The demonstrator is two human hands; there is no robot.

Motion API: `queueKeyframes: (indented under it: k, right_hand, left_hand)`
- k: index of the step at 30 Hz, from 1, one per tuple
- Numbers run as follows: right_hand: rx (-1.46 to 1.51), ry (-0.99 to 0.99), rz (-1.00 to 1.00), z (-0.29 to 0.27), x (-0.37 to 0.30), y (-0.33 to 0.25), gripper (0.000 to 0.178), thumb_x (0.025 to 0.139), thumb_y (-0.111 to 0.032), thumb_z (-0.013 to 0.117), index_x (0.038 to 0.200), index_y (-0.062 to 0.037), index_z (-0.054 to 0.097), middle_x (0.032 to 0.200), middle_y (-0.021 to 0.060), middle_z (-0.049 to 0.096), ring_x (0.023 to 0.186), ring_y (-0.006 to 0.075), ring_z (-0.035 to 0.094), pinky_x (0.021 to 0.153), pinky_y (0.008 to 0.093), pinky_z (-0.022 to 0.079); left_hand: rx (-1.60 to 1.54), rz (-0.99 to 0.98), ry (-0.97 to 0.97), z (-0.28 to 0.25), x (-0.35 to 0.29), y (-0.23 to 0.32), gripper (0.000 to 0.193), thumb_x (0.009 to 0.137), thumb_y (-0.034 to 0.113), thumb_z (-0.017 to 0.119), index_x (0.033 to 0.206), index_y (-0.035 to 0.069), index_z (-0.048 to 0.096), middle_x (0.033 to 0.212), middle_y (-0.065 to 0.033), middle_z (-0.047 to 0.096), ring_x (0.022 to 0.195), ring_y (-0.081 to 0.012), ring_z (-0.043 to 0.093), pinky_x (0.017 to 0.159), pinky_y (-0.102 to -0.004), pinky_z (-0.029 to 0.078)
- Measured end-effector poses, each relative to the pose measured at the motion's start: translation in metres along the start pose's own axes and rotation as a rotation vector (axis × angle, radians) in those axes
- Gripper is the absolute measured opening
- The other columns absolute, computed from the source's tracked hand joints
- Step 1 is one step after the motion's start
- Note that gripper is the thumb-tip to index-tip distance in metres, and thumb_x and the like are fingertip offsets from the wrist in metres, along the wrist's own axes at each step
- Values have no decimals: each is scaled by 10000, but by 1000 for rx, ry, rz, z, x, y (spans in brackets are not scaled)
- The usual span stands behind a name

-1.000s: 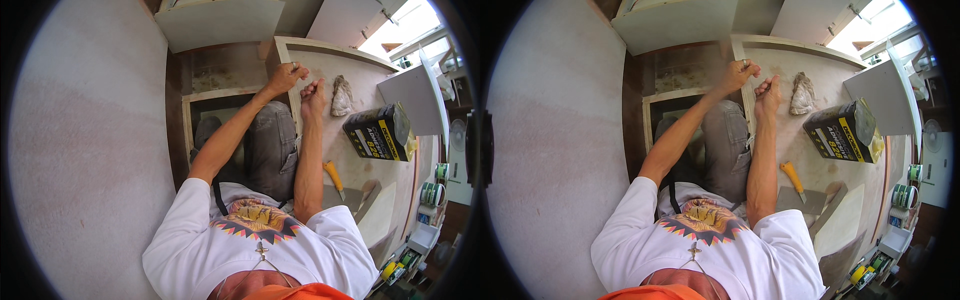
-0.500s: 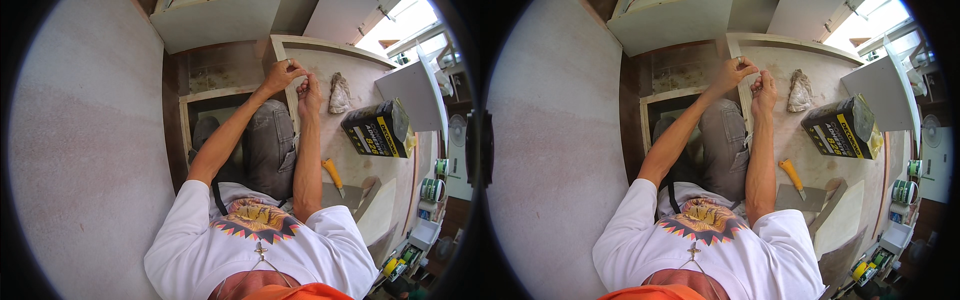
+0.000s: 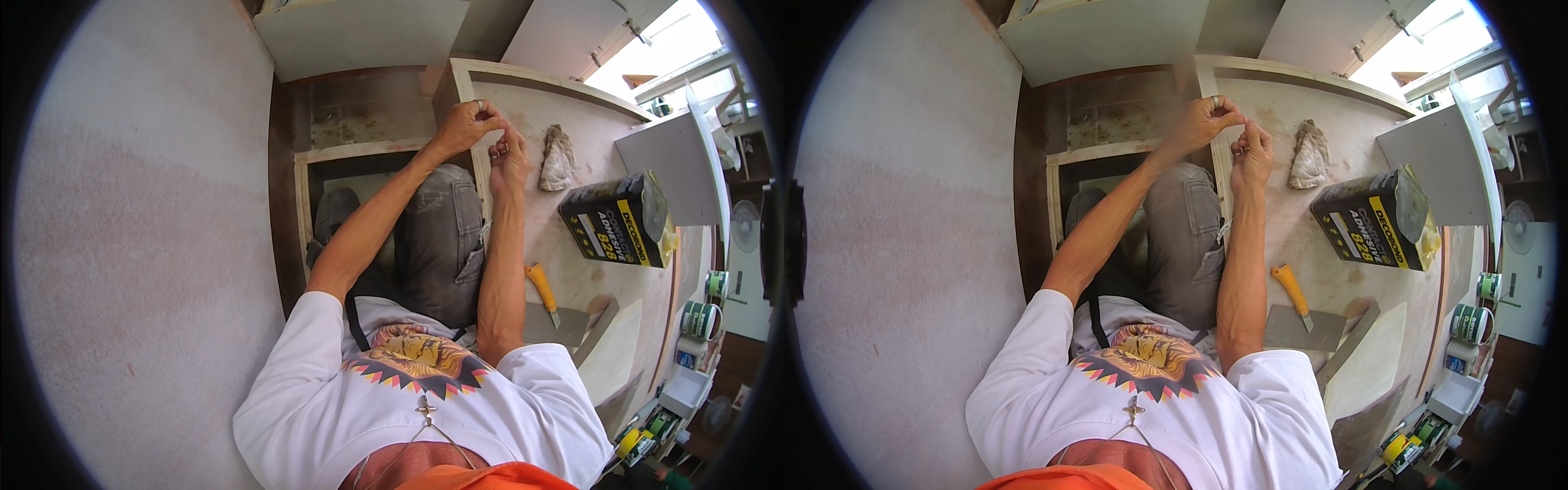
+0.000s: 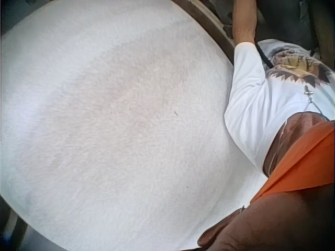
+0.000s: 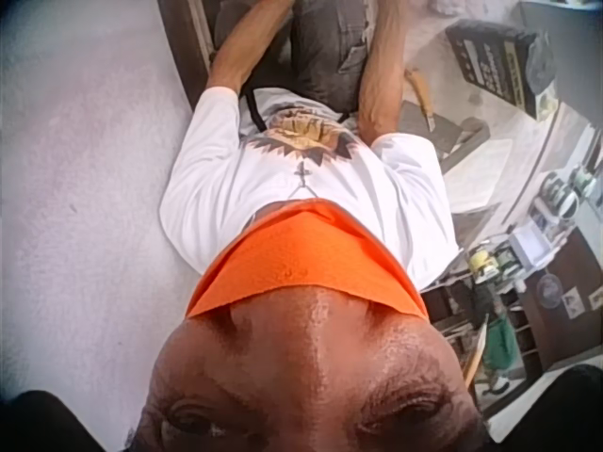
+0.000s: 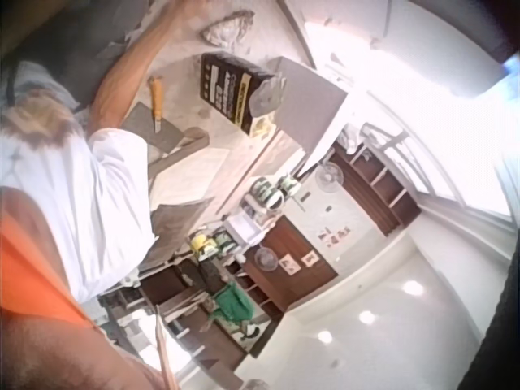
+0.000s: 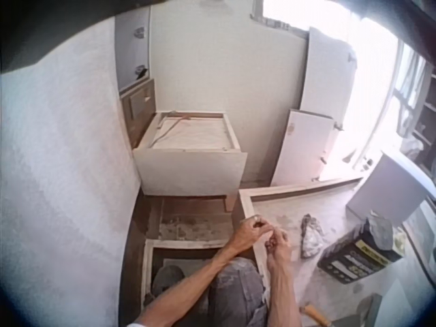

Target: The person handles a white cabinet panel, positions it into a cabinet frame, and secures it using a hammer and nails. The person also wipes the panel with a cloth and uses a utility knife to trim edges. The task occurs in a workshop with tools and materials visible on the workbench.

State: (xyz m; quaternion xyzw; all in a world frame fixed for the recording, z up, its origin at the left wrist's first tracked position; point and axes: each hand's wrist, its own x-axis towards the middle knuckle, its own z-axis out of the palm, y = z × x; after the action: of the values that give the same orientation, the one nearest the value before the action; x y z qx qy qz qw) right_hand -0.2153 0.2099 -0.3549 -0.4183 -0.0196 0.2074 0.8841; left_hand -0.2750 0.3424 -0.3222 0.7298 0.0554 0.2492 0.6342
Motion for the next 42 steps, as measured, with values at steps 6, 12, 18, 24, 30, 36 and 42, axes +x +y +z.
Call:
queueKeyframes:
  k: [6,12,18,24,30,36,42]
  right_hand:
    - [-10,16,2,-8,3,1,150,952,-211,753,972,-103,651,790,-16,614,677,79,546,604,238,454]
    - [-47,-49,6,7,-4,0,244,1024,-295,649,1107,-67,677,822,0,621,703,80,545,634,242,462]
    - [-220,-46,-82,5,-6,-3,333,1015,-275,659,1233,-24,661,898,-19,640,732,62,549,652,219,461]
    - [-246,-219,-91,15,-15,-8,357,1040,-290,603,1277,-27,649,1081,23,663,932,101,608,840,260,484]
    - [-227,-331,-62,17,-19,-15,305,1048,-313,596,1192,-56,673,1005,3,661,898,85,591,837,254,458]
    - [-185,-283,-37,12,-13,-6,194,1018,-247,624,1044,-65,684,911,4,623,833,104,562,763,287,471]
    - [-274,-320,-154,0,-2,4,270,1071,-335,504,1040,-117,660,940,5,632,845,106,572,769,290,500]
  left_hand:
    - [74,-58,-12,0,-1,6,277,988,305,695,967,33,747,824,-8,722,789,-73,632,734,-279,517]
    - [-21,14,61,-3,-1,-15,269,989,284,683,977,25,755,828,-39,733,799,-88,651,750,-276,519]
    - [40,30,-39,-1,1,1,237,907,250,754,938,15,744,836,-71,741,782,-110,667,716,-289,537]
    - [5,35,57,1,8,-23,230,873,194,836,858,46,660,765,16,645,704,-62,597,642,-240,502]
    - [-67,30,93,2,5,-18,393,817,244,880,981,46,583,823,-8,611,747,-104,581,666,-287,528]
    - [-2,34,119,-1,5,-19,461,801,277,896,1050,47,584,887,-21,603,807,-115,571,724,-286,531]
    - [-115,-26,-17,3,7,-21,472,852,204,856,1206,48,586,1038,-34,556,934,-139,551,834,-301,514]
